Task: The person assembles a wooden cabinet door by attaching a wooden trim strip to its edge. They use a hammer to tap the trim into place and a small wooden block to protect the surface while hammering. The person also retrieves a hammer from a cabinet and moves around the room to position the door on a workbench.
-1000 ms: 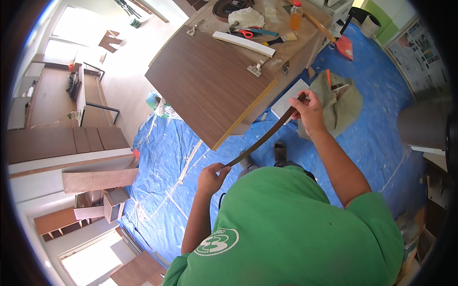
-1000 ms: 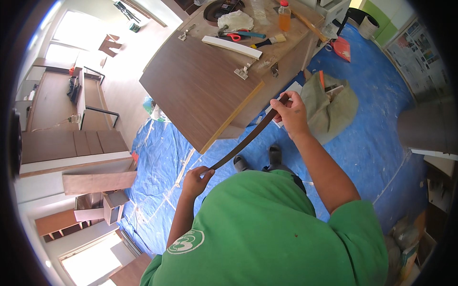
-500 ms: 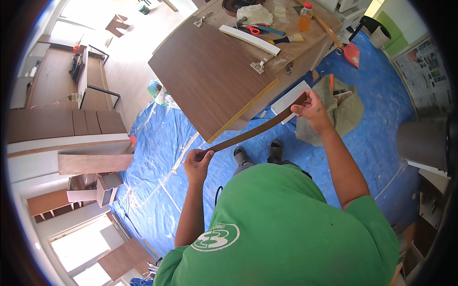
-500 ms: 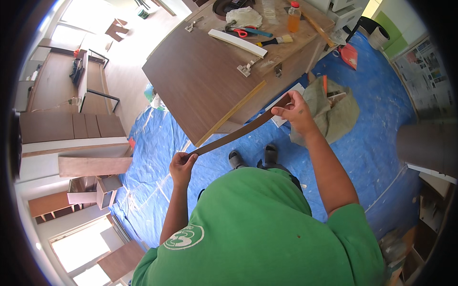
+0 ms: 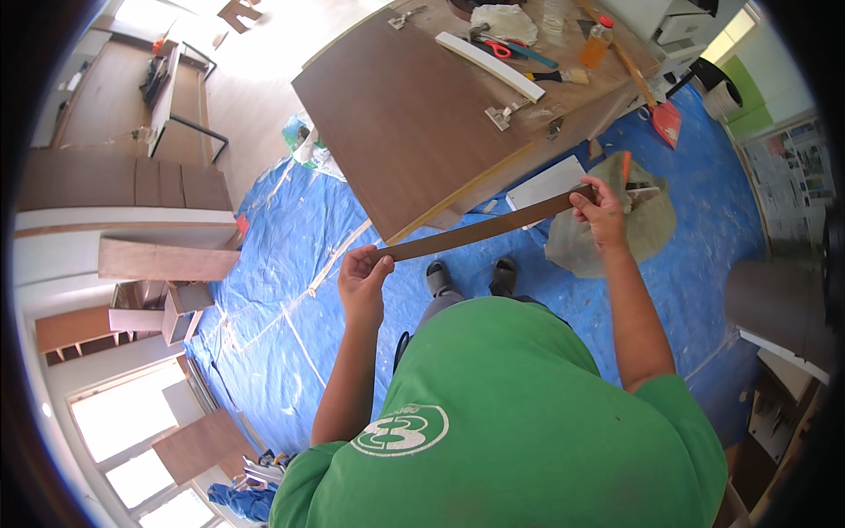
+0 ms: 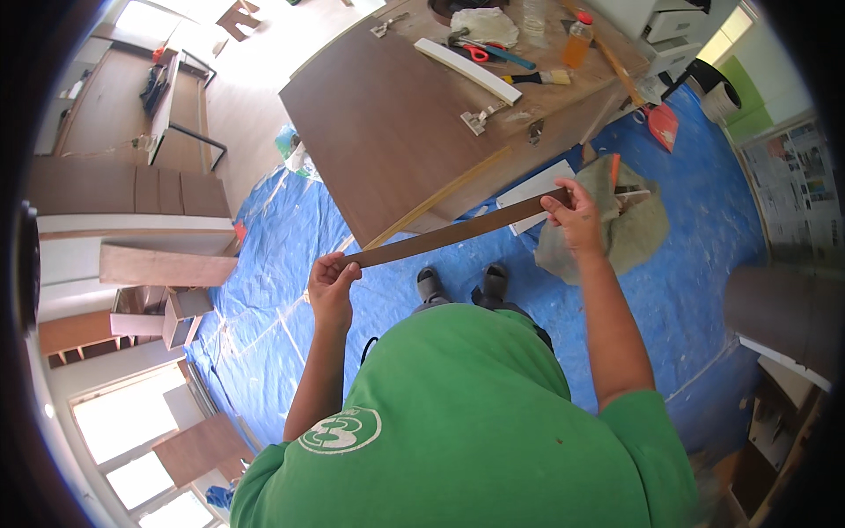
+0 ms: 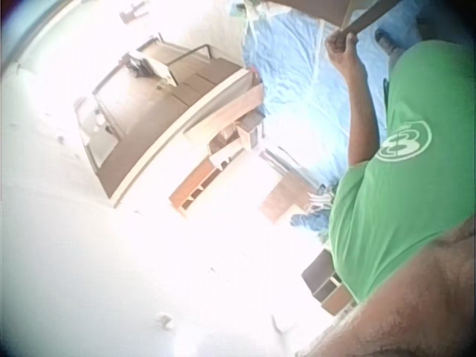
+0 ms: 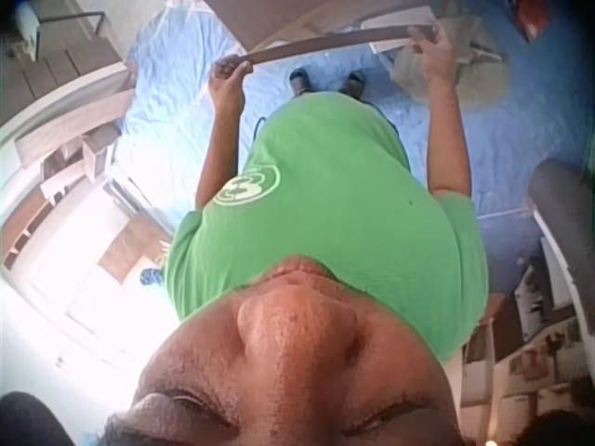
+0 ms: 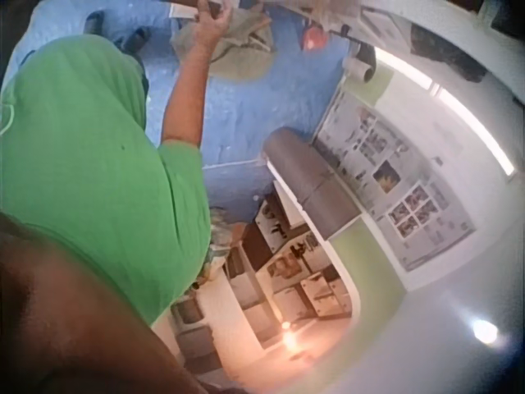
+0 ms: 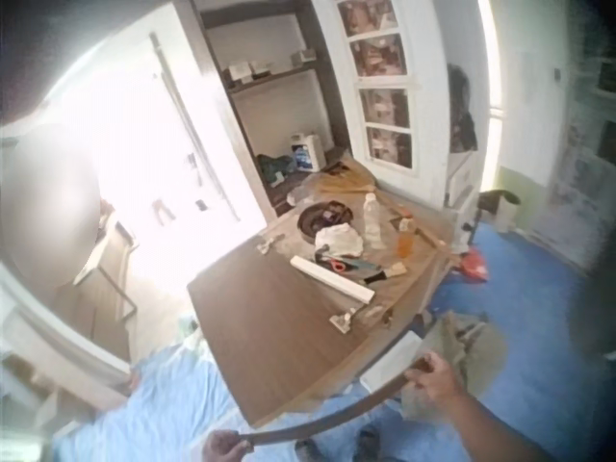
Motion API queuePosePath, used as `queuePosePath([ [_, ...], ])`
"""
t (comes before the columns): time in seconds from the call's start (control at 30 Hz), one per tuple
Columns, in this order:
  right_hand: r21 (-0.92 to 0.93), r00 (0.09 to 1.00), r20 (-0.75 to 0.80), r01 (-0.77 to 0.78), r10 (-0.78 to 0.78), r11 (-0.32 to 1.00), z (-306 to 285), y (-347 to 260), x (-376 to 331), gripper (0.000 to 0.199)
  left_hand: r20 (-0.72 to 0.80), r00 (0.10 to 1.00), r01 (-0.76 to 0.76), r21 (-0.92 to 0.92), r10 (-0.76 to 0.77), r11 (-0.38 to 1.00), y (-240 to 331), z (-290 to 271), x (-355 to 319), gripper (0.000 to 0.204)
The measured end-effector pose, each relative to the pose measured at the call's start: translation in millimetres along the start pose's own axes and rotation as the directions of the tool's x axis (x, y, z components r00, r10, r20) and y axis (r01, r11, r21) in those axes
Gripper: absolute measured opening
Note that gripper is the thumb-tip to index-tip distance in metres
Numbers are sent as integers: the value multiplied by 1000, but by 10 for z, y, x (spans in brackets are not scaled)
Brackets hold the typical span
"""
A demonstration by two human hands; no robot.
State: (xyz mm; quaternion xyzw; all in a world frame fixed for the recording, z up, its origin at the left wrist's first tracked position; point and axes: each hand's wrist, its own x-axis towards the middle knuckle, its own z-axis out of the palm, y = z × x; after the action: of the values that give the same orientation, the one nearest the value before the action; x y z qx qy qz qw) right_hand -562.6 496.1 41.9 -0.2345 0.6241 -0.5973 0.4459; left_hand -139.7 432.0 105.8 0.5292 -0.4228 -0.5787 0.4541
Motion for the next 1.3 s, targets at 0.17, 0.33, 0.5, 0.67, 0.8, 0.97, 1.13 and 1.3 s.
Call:
queuePosePath([
  [0.17, -121, 995, 41, 96, -92, 988, -133, 40, 108, 36, -106, 990, -66, 224, 92, 972, -98, 28, 29, 36],
  [0.33, -378, 974, 77, 227, -214, 898, -158, 116, 186, 33, -187, 979, -21, 296, 80, 955, -410, -75, 94, 33],
  [0.5, -667, 975, 102, 214, -197, 714, 69, -83, 119, 32, -274, 961, 49, 292, 34, 955, -722, -209, 132, 25],
  [0.67, -732, 938, 261, 348, -231, 586, 259, -221, 197, 28, -324, 945, 81, 321, 29, 944, -974, -343, 214, 22],
  [0.8, -703, 930, 256, 367, -265, 609, 298, -118, 352, 28, -321, 947, 100, 311, 5, 945, -1189, -392, 310, 23],
  [0.97, -664, 972, 175, 235, -158, 709, 319, 17, 534, 29, -298, 954, 108, 286, -18, 952, -1207, -368, 362, 24],
  [1.13, -752, 922, 363, 374, -132, 543, 426, -66, 608, 28, -344, 938, 86, 357, 46, 930, -1226, -393, 393, 25],
  [1.3, -672, 690, 722, 715, -42, 193, 433, -134, 846, 35, -427, 903, 146, 400, 43, 905, -1263, -296, 382, 25],
])
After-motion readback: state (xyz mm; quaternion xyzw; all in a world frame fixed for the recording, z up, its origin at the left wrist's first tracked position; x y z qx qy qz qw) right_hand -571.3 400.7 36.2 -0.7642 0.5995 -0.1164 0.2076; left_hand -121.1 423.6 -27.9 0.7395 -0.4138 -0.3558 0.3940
